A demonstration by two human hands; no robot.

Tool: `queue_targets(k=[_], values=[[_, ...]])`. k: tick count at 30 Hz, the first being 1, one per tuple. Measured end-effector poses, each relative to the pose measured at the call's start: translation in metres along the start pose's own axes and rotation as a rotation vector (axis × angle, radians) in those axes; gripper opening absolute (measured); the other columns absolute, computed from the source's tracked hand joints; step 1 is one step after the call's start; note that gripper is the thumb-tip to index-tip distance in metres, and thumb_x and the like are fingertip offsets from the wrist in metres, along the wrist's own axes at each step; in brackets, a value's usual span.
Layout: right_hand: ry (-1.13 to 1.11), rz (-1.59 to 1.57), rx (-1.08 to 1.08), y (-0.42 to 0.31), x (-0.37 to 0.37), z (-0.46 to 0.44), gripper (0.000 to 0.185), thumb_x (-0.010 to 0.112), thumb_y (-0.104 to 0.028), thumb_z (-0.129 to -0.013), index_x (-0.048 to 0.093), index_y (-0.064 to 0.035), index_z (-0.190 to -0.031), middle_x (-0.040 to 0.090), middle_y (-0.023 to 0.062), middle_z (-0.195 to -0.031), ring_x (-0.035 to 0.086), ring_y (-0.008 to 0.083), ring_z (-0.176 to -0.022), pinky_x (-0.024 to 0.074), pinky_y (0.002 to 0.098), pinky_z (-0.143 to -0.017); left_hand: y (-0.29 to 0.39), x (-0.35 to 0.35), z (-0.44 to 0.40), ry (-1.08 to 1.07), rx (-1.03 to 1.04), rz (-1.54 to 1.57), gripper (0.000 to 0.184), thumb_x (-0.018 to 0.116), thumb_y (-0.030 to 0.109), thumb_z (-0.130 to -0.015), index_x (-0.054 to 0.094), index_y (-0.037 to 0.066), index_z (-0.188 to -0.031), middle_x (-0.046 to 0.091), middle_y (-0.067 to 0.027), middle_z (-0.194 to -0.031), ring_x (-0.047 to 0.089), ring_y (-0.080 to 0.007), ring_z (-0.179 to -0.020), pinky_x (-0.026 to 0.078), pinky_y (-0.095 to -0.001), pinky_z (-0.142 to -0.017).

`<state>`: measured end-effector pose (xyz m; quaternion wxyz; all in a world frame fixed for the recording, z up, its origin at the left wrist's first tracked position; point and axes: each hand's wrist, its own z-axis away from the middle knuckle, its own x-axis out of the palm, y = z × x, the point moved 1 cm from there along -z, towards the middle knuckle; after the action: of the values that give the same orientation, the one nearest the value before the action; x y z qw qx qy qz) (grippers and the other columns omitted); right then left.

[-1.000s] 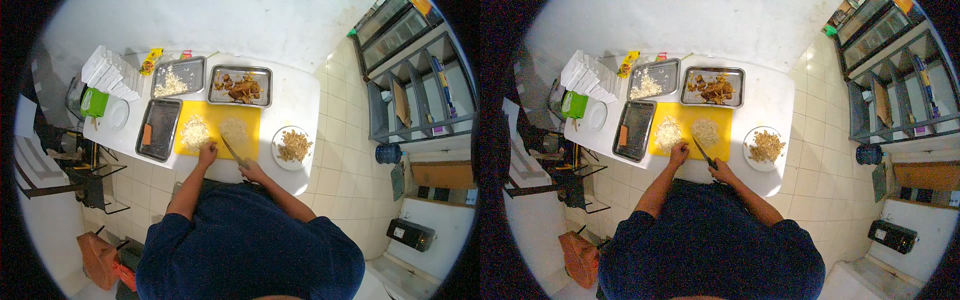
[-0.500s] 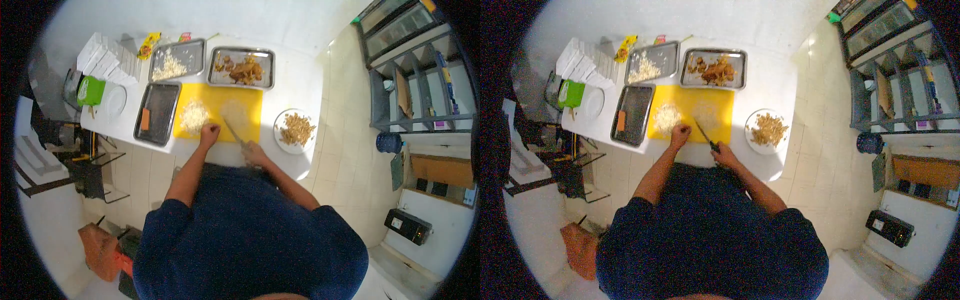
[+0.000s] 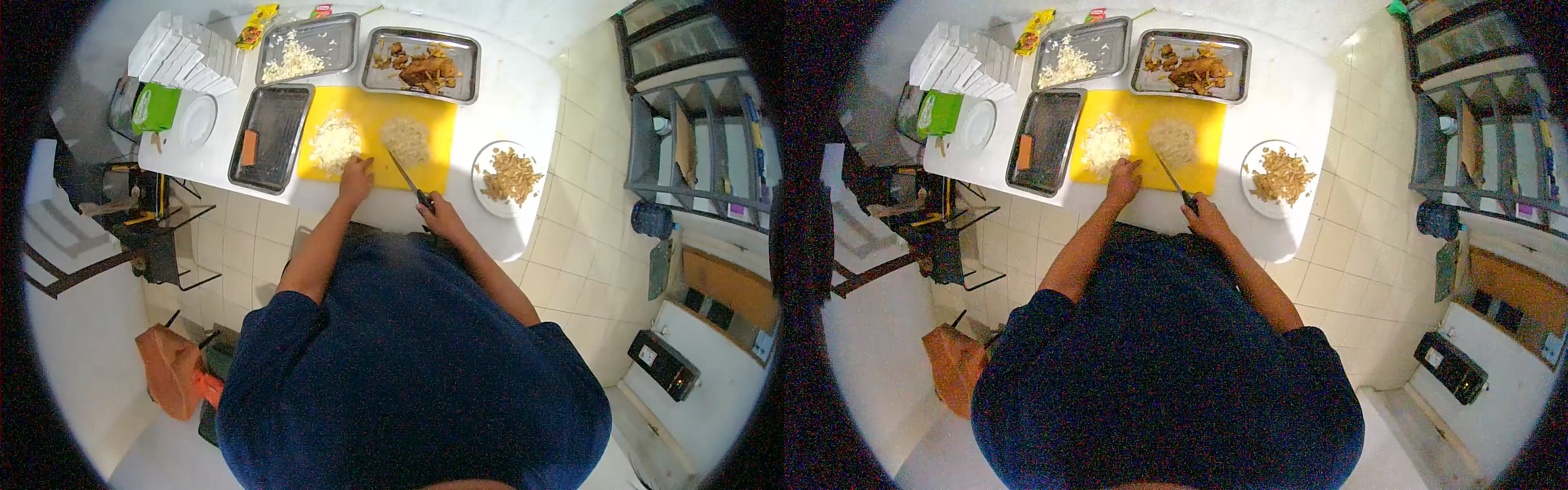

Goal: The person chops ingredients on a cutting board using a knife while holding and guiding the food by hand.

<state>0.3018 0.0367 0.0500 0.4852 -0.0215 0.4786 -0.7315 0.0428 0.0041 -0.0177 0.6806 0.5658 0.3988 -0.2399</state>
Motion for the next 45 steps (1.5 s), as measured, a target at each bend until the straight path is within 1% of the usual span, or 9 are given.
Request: queue_targets(k=[4, 10, 13, 16, 19, 22, 28, 37, 45], values=[[0.032, 0.098, 0.022, -0.012, -0.002, 0.008, 0.040, 0.054, -0.039, -0.092, 0.049, 0.0003, -0.101, 0.061, 0.0257, -0.089, 0.061, 0.0388, -0.083, 0.0466, 0.0457, -0.072, 0.005, -0.007, 0.015, 0.047, 0.050, -0.134, 0.049, 0.065, 0.005, -0.074, 0.057, 0.004, -0.122, 0.058, -0.0168, -0.099, 0.057, -0.0333, -0.094, 0.046, -0.0410, -0.088], [0.064, 0.087, -0.029, -0.006, -0.003, -0.005, 0.042, 0.050, -0.043, -0.093, 0.046, -0.0011, -0.097, 0.060, 0.0282, -0.085, 0.060, 0.0441, -0.081, 0.0451, 0.0524, -0.070, 0.014, -0.011, -0.002, 0.020, -0.075, 0.474, 0.045, 0.059, 0.003, -0.079, 0.055, 0.004, -0.123, 0.061, -0.0173, -0.111, 0.057, -0.0307, -0.102, 0.046, -0.0369, -0.091], [0.118, 0.040, -0.068, -0.012, -0.010, -0.008, 0.040, 0.051, -0.041, -0.093, 0.046, -0.0016, -0.096, 0.060, 0.0274, -0.083, 0.060, 0.0433, -0.079, 0.0445, 0.0512, -0.068, 0.019, -0.014, -0.011, -0.104, -0.108, 0.473, 0.046, 0.058, 0.005, -0.079, 0.053, 0.004, -0.125, 0.061, -0.0163, -0.115, 0.057, -0.0305, -0.105, 0.046, -0.0399, -0.093], [0.093, 0.041, -0.056, -0.022, -0.017, -0.009, 0.038, 0.052, -0.039, -0.093, 0.046, -0.0021, -0.096, 0.059, 0.0263, -0.081, 0.059, 0.0424, -0.077, 0.0442, 0.0505, -0.066, 0.020, -0.014, -0.011, -0.262, 0.043, -0.111, 0.049, 0.056, 0.008, -0.079, 0.051, 0.005, -0.128, 0.056, -0.0162, -0.125, 0.051, -0.0332, -0.116, 0.043, -0.0432, -0.098], [0.093, 0.045, -0.076, -0.023, -0.017, -0.009, 0.037, 0.052, -0.039, -0.093, 0.045, -0.0023, -0.096, 0.059, 0.0260, -0.080, 0.058, 0.0419, -0.075, 0.0436, 0.0509, -0.065, 0.013, 0.002, 0.002, -0.192, 0.190, -0.314, 0.051, 0.055, 0.010, -0.079, 0.050, 0.005, -0.130, 0.044, -0.0176, -0.138, 0.041, -0.0373, -0.127, 0.038, -0.0444, -0.104], [0.118, 0.076, -0.082, -0.020, -0.013, -0.006, 0.038, 0.050, -0.040, -0.094, 0.045, -0.0022, -0.097, 0.060, 0.0268, -0.082, 0.059, 0.0433, -0.077, 0.0445, 0.0520, -0.066, 0.012, 0.004, 0.012, -0.186, 0.146, -0.195, 0.052, 0.055, 0.010, -0.078, 0.049, 0.003, -0.129, 0.034, -0.0199, -0.144, 0.032, -0.0408, -0.133, 0.034, -0.0439, -0.107], [0.065, 0.293, -0.005, -0.016, 0.001, 0.005, 0.034, 0.048, -0.035, -0.094, 0.047, -0.0013, -0.100, 0.061, 0.0258, -0.080, 0.061, 0.0430, -0.077, 0.0470, 0.0521, -0.068, 0.003, 0.000, 0.021, -0.238, 0.193, -0.191, 0.058, 0.055, 0.010, -0.077, 0.043, -0.001, -0.133, 0.028, -0.0241, -0.146, 0.031, -0.0408, -0.134, 0.032, -0.0446, -0.108], [0.038, 0.392, -0.093, -0.031, 0.017, 0.012, 0.027, 0.046, -0.025, -0.093, 0.047, -0.0014, -0.106, 0.061, 0.0259, -0.087, 0.060, 0.0440, -0.080, 0.0474, 0.0535, -0.071, 0.000, 0.011, 0.021, -0.377, 0.136, -0.285, 0.073, 0.056, 0.013, -0.077, 0.028, -0.002, -0.142, 0.014, -0.0199, -0.153, 0.021, -0.0383, -0.139, 0.033, -0.0472, -0.107], [0.065, 0.390, -0.109, -0.030, 0.021, 0.009, 0.034, 0.049, -0.023, -0.091, 0.045, -0.0047, -0.120, 0.062, 0.0253, -0.089, 0.060, 0.0431, -0.083, 0.0475, 0.0538, -0.072, 0.017, 0.022, 0.019, -0.286, 0.150, -0.427, 0.065, 0.053, 0.015, -0.081, 0.031, -0.006, -0.139, 0.019, -0.0178, -0.151, 0.028, -0.0352, -0.137, 0.040, -0.0485, -0.099]])
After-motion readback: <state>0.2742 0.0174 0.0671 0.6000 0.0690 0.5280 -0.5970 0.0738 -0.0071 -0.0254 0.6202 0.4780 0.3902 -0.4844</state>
